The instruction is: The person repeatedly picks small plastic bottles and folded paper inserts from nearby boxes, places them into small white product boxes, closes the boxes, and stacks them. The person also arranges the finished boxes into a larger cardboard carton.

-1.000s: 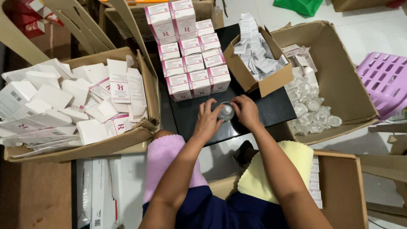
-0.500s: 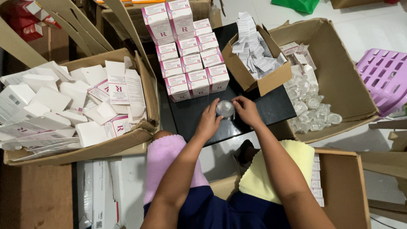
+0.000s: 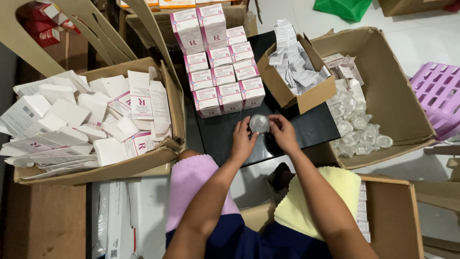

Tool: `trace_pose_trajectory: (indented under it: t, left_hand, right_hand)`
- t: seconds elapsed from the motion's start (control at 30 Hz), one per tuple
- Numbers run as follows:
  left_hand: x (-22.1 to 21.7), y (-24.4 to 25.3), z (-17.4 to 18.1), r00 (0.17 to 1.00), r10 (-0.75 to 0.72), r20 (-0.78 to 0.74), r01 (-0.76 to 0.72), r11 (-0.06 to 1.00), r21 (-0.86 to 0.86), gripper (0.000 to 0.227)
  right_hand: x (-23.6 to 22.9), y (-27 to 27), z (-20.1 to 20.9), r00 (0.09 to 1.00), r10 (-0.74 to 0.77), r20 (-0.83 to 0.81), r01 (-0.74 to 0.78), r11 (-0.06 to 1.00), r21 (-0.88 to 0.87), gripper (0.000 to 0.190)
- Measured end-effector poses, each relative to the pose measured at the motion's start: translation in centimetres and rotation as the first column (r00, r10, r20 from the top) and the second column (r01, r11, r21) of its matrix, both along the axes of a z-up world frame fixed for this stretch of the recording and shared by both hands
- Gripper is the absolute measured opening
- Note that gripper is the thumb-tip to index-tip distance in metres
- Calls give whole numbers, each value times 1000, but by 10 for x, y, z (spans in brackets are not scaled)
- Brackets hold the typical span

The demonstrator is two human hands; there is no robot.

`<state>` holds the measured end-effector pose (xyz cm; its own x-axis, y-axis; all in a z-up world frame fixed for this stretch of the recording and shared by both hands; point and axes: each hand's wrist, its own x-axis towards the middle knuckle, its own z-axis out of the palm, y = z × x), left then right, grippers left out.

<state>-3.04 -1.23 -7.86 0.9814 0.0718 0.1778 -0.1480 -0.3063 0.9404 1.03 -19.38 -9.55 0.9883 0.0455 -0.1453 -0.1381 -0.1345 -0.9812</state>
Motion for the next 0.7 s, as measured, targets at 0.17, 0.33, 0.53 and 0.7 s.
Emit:
trace_pose_trajectory:
  t: [0.17, 0.33, 0.53, 0.7]
  left_hand:
    - [-2, -12, -30, 999, 35, -35, -38, 995, -97, 60]
    - [-7, -15, -60, 995, -12, -96, -5, 985, -171, 54]
    - [-13, -7, -15, 999, -40, -21, 37, 989, -142, 60]
    - [-17, 58, 92, 963, 124, 238, -144, 987, 68, 48]
  right_hand:
    - [-21, 7, 12, 952, 123, 280, -46, 963, -267, 68]
    - [-28, 18, 33, 894, 184, 408, 58, 856, -513, 87]
    - [-22, 13, 38, 874, 237, 424, 86, 783, -616, 86]
    - [-23, 11, 48, 849, 269, 455, 94, 770, -631, 83]
